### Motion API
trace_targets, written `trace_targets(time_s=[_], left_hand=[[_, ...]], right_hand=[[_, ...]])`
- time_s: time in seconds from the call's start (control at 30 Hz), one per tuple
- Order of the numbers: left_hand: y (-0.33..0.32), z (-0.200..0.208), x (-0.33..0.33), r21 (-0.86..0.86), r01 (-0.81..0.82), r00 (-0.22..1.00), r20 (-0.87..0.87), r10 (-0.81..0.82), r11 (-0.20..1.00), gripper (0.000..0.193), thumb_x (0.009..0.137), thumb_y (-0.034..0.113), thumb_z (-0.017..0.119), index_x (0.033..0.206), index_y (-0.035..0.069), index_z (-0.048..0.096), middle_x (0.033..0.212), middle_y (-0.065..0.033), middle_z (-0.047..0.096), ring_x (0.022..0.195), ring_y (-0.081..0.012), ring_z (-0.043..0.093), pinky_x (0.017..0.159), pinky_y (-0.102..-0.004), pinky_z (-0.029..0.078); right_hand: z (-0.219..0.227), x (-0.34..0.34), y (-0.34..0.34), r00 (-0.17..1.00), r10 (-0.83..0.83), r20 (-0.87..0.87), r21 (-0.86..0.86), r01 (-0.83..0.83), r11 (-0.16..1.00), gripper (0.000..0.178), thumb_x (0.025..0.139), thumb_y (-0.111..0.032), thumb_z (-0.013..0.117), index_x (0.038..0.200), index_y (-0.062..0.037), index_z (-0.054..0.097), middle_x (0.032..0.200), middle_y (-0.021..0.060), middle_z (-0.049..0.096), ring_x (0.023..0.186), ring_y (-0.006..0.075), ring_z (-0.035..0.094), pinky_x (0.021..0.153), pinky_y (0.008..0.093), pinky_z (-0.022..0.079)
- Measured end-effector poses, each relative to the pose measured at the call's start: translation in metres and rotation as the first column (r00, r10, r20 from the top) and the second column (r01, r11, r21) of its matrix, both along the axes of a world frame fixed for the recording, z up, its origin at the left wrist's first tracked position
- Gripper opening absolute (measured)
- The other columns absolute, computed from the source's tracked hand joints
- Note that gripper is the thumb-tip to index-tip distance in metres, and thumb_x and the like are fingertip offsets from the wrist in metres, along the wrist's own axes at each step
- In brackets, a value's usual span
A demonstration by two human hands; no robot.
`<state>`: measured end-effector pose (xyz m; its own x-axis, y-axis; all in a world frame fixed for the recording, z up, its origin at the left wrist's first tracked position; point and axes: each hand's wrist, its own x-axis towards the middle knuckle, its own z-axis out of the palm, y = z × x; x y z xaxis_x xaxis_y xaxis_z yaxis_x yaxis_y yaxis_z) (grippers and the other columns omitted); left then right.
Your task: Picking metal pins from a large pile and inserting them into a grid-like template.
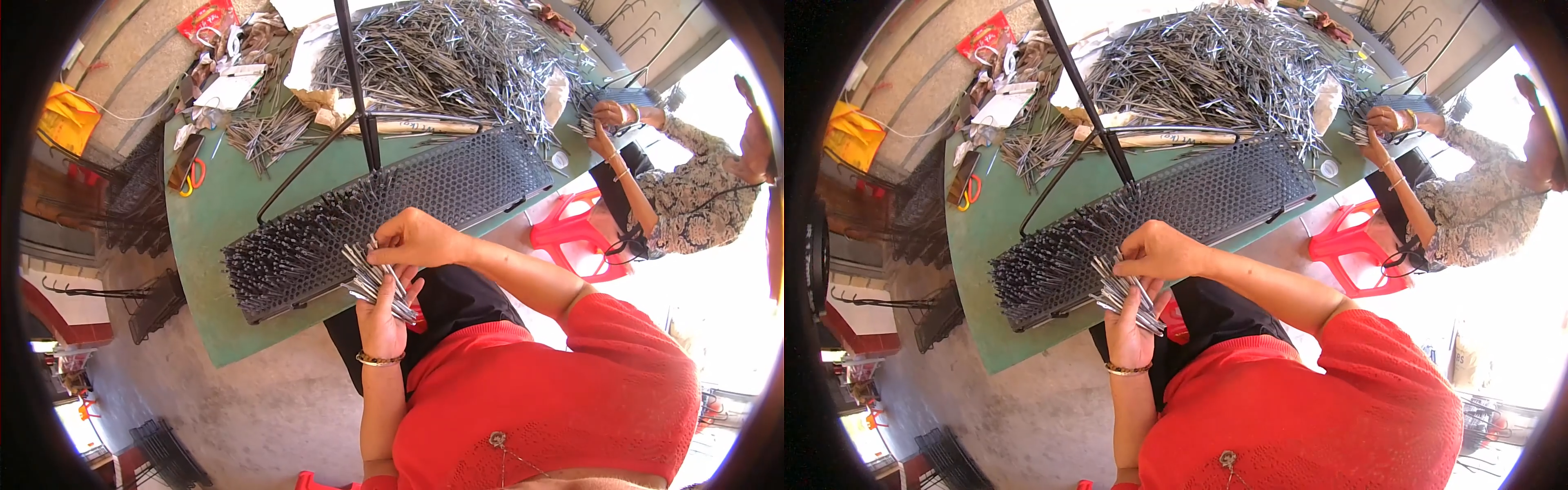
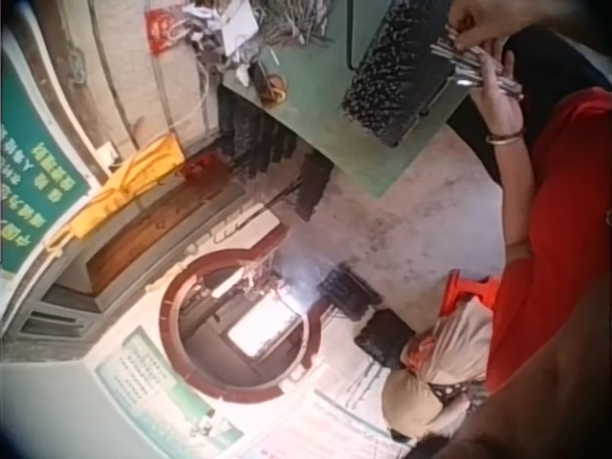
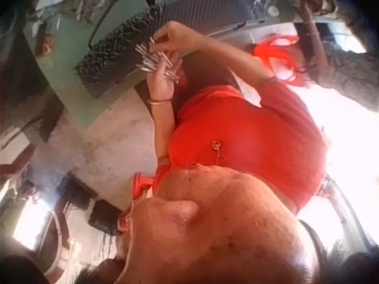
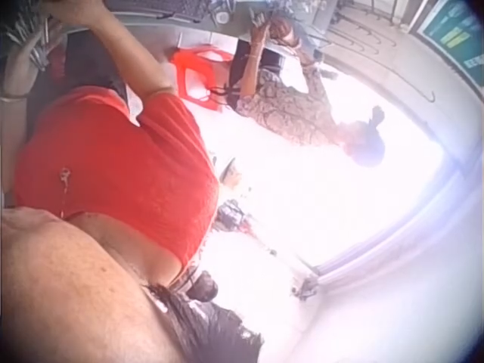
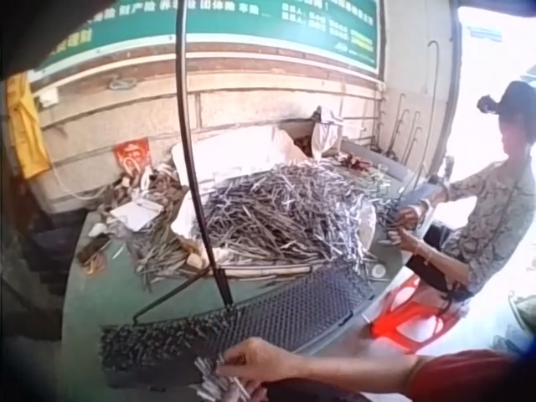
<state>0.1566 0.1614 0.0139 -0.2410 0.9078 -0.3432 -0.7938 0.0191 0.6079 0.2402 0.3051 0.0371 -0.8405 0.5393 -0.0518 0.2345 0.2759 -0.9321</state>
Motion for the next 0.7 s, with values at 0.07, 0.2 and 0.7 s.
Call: trace_targets(time_s=[0.07, 0.2, 0.7], left_hand=[[0.000, -0.004, 0.000, -0.007, 0.008, 1.000, 0.014, -0.008, 1.000, 0.038, 0.096, 0.014, 0.048, 0.130, 0.000, 0.041, 0.122, -0.0204, 0.055, 0.111, -0.0283, 0.057, 0.090, -0.0422, 0.051], [0.000, -0.016, 0.000, -0.060, 0.057, 0.997, 0.050, -0.054, 0.997, 0.037, 0.096, 0.015, 0.048, 0.127, -0.003, 0.042, 0.121, -0.0230, 0.055, 0.111, -0.0295, 0.057, 0.090, -0.0432, 0.050], [-0.002, -0.015, 0.000, -0.096, 0.078, 0.994, 0.084, -0.070, 0.992, 0.030, 0.095, 0.011, 0.046, 0.122, -0.002, 0.044, 0.119, -0.0253, 0.055, 0.105, -0.0291, 0.060, 0.086, -0.0422, 0.053]], right_hand=[[0.001, 0.001, 0.004, 1.000, -0.012, 0.018, -0.037, 0.013, 0.999, 0.023, 0.079, -0.019, 0.070, 0.082, 0.0028, 0.066, 0.066, 0.0095, 0.063, 0.060, 0.0095, 0.058, 0.056, 0.0271, 0.047], [0.011, -0.006, 0.015, 0.920, -0.308, -0.242, -0.185, 0.268, 0.946, 0.019, 0.082, -0.010, 0.068, 0.095, 0.0023, 0.063, 0.070, 0.0059, 0.065, 0.064, 0.0066, 0.058, 0.058, 0.0252, 0.048], [-0.011, -0.030, 0.022, 0.898, -0.168, -0.406, 0.505, 0.374, 0.778, 0.022, 0.079, -0.012, 0.069, 0.100, -0.0073, 0.064, 0.078, 0.0070, 0.065, 0.074, 0.0250, 0.063, 0.072, 0.0356, 0.047]])
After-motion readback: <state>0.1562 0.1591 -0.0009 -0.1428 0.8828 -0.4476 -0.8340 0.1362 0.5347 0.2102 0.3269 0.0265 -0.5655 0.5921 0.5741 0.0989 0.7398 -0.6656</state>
